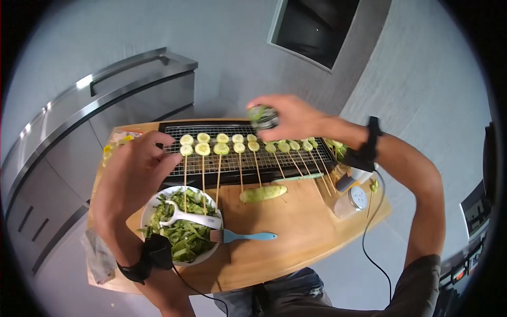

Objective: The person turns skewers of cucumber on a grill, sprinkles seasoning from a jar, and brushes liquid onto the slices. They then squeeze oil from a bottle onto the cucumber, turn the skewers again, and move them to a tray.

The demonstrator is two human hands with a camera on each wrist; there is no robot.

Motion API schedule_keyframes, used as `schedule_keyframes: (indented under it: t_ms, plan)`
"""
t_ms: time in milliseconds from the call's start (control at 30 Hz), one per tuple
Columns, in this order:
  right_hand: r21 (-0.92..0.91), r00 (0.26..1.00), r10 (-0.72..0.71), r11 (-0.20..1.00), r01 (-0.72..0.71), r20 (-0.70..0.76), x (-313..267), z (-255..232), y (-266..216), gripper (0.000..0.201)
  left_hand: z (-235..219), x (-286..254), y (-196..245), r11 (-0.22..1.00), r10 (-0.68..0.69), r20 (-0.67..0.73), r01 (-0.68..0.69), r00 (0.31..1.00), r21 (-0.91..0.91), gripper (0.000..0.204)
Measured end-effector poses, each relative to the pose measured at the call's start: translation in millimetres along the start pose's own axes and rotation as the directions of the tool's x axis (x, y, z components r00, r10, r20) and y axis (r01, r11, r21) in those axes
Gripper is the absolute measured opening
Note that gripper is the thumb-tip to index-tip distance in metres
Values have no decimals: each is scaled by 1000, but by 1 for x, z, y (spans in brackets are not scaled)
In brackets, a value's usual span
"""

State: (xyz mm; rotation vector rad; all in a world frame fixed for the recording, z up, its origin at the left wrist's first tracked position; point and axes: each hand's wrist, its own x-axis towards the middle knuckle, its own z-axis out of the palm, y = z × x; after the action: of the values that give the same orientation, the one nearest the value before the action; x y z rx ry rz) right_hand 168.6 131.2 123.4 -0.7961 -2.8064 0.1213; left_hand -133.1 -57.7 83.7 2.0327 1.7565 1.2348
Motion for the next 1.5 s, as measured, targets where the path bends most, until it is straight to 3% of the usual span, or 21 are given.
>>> schedule_keyframes:
  t_ms: [67, 133, 200, 267, 333, 400, 467, 533, 600, 767, 1233, 1300, 1367, 1400, 1467, 1500]
  plan:
    - [-65, 989, -143, 987, 145, 40, 43, 29, 2, 64, -3, 0, 0, 999, -39, 2, 39, 999, -12, 30]
    - [-112, 988, -125, 985, 134, 86, 78, 39, -14, 67, -3, -1, -6, 998, -47, -30, 45, 998, -36, 30]
    - [-29, 967, -9, 999, 17, 254, 111, 44, -22, 68, -7, 0, -9, 997, -70, -26, 68, 997, -46, 31]
    - [-68, 965, -50, 995, 69, 257, 135, 58, -18, 69, -10, -1, -8, 995, -93, 28, 92, 995, 31, 31]
    - [-107, 960, -85, 987, 117, 265, 148, 70, -22, 70, -9, -1, -12, 998, -57, -24, 57, 998, 7, 32]
    - [-89, 882, -17, 994, 66, 471, 154, 76, -33, 72, -11, 0, -12, 999, -43, -16, 43, 999, -28, 31]
    - [-55, 885, -54, 994, 89, 462, 168, 88, -21, 73, -11, 0, -13, 999, -38, -23, 38, 999, -20, 30]
    - [-143, 927, -17, 987, 76, 376, 177, 89, -22, 74, -12, 0, -12, 1000, -25, -28, 24, 999, -7, 30]
    - [-173, 907, 1, 982, 80, 420, 176, 88, -31, 74, -17, -2, -8, 995, -104, 22, 103, 994, 12, 33]
    - [-282, 904, 45, 956, 85, 424, 178, 89, -33, 75, -16, -2, -12, 995, -99, 22, 100, 995, -16, 35]
    - [-239, 888, 90, 971, 23, 451, 178, 73, -29, 72, -12, -1, -15, 995, -95, 28, 96, 995, -32, 31]
    - [-255, 884, 77, 966, 49, 461, 170, 66, -26, 71, -9, -1, -18, 999, -14, -59, 12, 998, -39, 30]
    - [-52, 779, 130, 991, -124, 614, 162, 61, -20, 71, -8, -1, -18, 999, -18, -61, 16, 998, -35, 30]
    - [-55, 779, 134, 990, -127, 613, 161, 62, -18, 71, -7, 0, -17, 999, -20, -62, 18, 998, -26, 30]
    - [-200, 823, 201, 974, -109, 531, 158, 67, -11, 72, -8, 1, -12, 999, -44, -25, 44, 999, 7, 30]
    - [-292, 838, 174, 956, -18, 518, 157, 68, -7, 72, -9, 1, -10, 996, -74, 8, 73, 997, 46, 30]
